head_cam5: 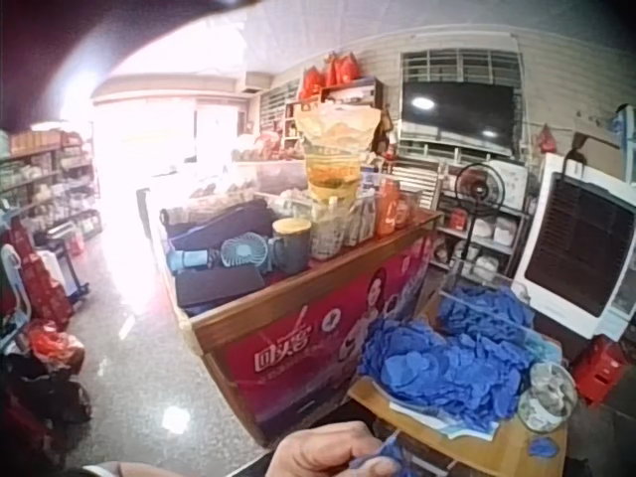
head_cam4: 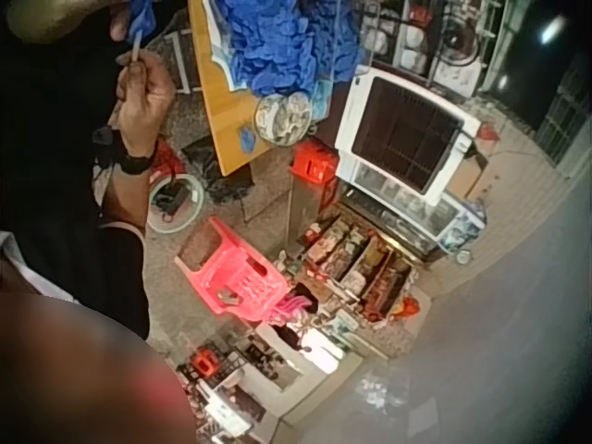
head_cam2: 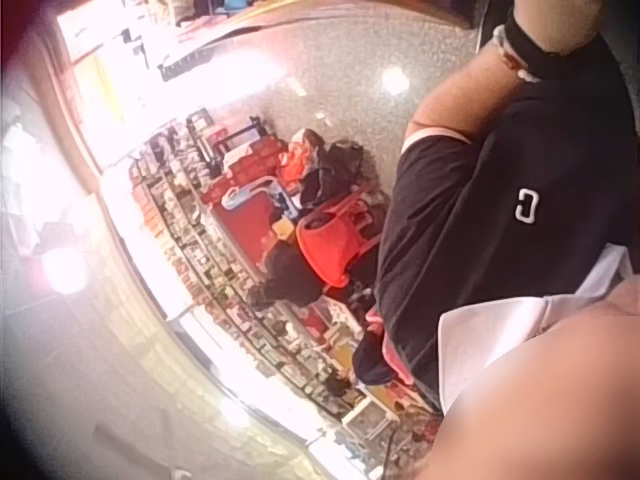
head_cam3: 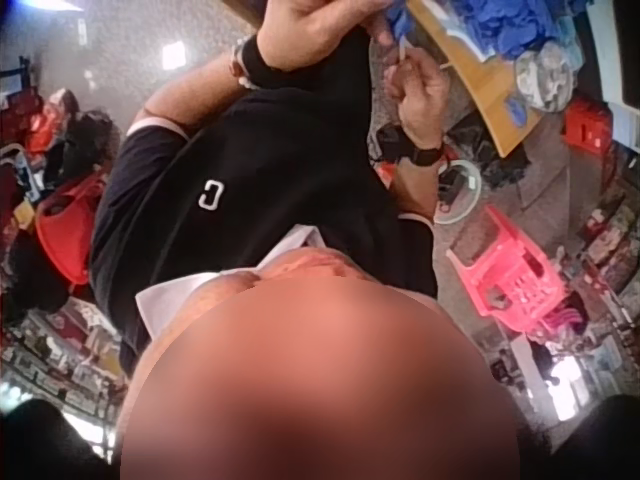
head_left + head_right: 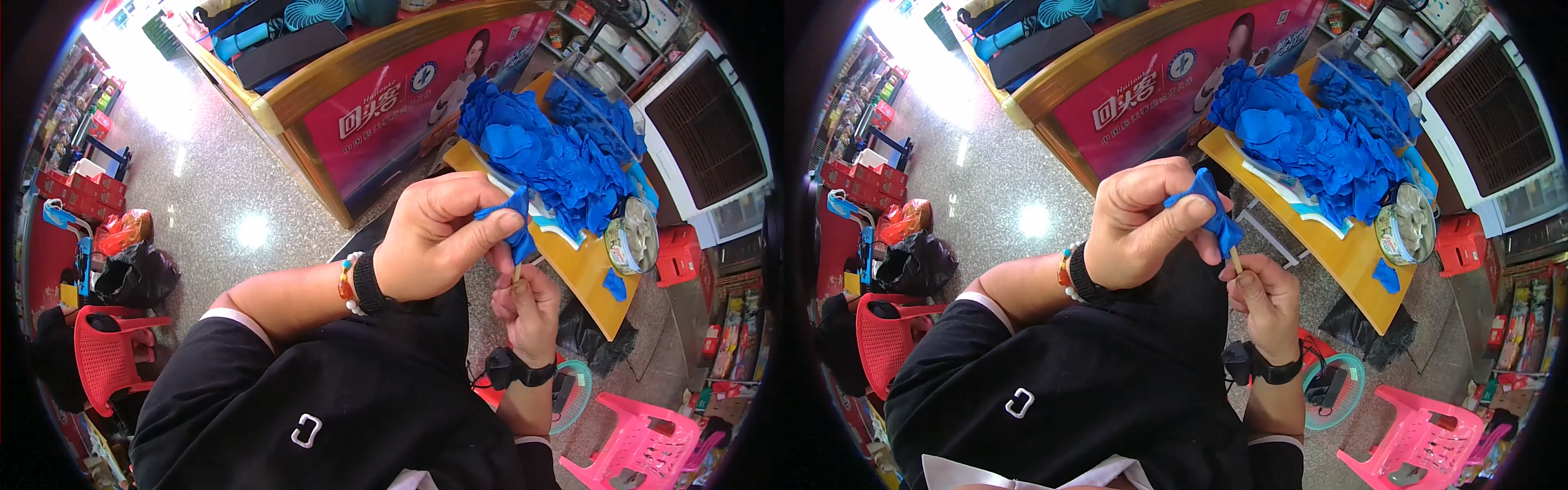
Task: Rolling and securing blue paper strips onto a thin wooden stick to create a decorative flower-like structure.
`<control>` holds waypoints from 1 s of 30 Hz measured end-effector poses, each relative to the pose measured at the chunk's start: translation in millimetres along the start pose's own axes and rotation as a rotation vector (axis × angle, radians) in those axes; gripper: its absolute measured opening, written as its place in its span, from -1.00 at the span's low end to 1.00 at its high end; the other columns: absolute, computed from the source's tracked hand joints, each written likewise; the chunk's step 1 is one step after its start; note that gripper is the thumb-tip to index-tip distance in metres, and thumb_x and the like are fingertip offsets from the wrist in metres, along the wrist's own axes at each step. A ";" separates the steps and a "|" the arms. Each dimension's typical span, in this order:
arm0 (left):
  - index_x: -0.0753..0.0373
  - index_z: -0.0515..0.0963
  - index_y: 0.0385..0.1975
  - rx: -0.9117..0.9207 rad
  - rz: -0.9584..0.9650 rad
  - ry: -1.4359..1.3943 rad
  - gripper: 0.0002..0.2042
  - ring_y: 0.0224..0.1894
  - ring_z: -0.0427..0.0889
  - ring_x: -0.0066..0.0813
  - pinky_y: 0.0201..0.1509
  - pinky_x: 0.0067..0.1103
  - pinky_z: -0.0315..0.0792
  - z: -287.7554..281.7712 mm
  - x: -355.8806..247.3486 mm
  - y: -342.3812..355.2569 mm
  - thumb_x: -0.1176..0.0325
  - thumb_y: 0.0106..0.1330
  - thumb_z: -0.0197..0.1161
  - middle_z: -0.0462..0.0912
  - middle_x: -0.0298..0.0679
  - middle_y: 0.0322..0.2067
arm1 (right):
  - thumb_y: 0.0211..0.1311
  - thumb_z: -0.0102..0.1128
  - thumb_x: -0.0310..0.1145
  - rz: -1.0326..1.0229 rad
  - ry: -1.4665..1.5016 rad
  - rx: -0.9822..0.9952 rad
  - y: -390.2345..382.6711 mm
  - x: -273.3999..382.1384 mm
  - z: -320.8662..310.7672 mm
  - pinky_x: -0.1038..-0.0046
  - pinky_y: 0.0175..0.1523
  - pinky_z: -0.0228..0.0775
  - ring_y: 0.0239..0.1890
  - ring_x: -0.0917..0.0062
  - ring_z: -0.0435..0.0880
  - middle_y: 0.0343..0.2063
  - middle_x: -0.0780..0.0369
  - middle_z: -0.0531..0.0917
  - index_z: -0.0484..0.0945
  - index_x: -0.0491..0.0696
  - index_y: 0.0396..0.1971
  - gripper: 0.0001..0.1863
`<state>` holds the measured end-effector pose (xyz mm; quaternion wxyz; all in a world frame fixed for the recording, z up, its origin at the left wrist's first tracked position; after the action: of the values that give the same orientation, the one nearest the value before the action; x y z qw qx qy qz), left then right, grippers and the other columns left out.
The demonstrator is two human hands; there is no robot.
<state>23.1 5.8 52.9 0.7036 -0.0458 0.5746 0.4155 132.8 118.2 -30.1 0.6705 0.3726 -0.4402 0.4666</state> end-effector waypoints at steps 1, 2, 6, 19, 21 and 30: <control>0.46 0.51 -0.34 -0.020 -0.011 -0.002 -0.85 -0.50 0.63 -0.53 -0.45 -0.70 0.49 -1.6 2.1 0.8 0.47 0.34 0.10 0.55 -0.21 -0.42 | 0.35 0.02 -0.31 -0.004 -0.089 -0.010 1.1 5.4 -3.1 0.70 -0.55 -0.02 -0.66 0.82 0.19 -0.67 0.43 0.35 0.52 -0.20 -0.28 -0.76; 0.46 0.51 -0.34 -0.039 -0.022 -0.005 -0.85 -0.51 0.63 -0.53 -0.45 -0.70 0.49 -4.2 4.4 1.6 0.46 0.34 0.10 0.56 -0.21 -0.42 | 0.35 0.02 -0.32 -0.009 -0.177 -0.020 2.1 10.5 -4.1 0.70 -0.55 -0.02 -0.66 0.83 0.18 -0.68 0.43 0.35 0.52 -0.21 -0.27 -0.76; 0.40 0.49 -0.15 -0.205 -0.094 -0.123 -0.82 -0.49 0.64 -0.53 -0.41 -0.69 0.54 -14.0 7.4 3.2 0.44 0.35 0.09 0.60 -0.21 -0.41 | 0.31 0.07 -0.40 -0.123 -0.553 -0.156 3.8 23.2 -4.8 0.71 -0.51 0.08 -0.62 0.79 0.28 -0.62 0.42 0.45 0.55 -0.19 -0.30 -0.83; 0.48 0.55 -0.27 -0.069 -0.087 -0.095 -0.83 -0.48 0.66 -0.42 -0.41 -0.64 0.58 -9.2 7.1 0.0 0.47 0.32 0.12 0.54 -0.20 -0.41 | 0.30 0.07 -0.39 -0.268 -0.594 -0.199 -4.4 15.5 -2.4 0.69 -0.51 0.12 -0.62 0.75 0.34 -0.62 0.35 0.49 0.55 -0.19 -0.32 -0.83; 0.48 0.56 -0.28 -0.047 -0.075 -0.103 -0.83 -0.48 0.67 -0.42 -0.41 -0.65 0.58 -6.7 4.5 0.0 0.47 0.32 0.13 0.54 -0.21 -0.42 | 0.34 0.03 -0.34 -0.105 -0.106 -0.077 -1.0 -0.5 3.5 0.69 -0.54 0.05 -0.64 0.78 0.28 -0.65 0.38 0.43 0.53 -0.20 -0.31 -0.79; 0.41 0.52 -0.16 -0.168 -0.118 -0.139 -0.82 -0.50 0.65 -0.49 -0.43 -0.66 0.60 -20.0 11.9 3.9 0.47 0.33 0.11 0.63 -0.17 -0.38 | 0.30 0.05 -0.44 -0.230 -0.674 -0.232 1.5 18.6 1.9 0.66 -0.49 0.20 -0.60 0.73 0.40 -0.60 0.33 0.53 0.53 -0.21 -0.30 -0.85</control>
<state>5.2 3.9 37.8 0.7586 -0.1095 0.4840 0.4223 134.2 122.4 -11.9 0.5738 0.4738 -0.6414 0.1867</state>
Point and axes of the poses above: each hand's wrist, its own y-axis towards the middle knuckle, its own z-axis out of the palm, x = y × z, the point moved 7 cm from there along y, towards the middle knuckle
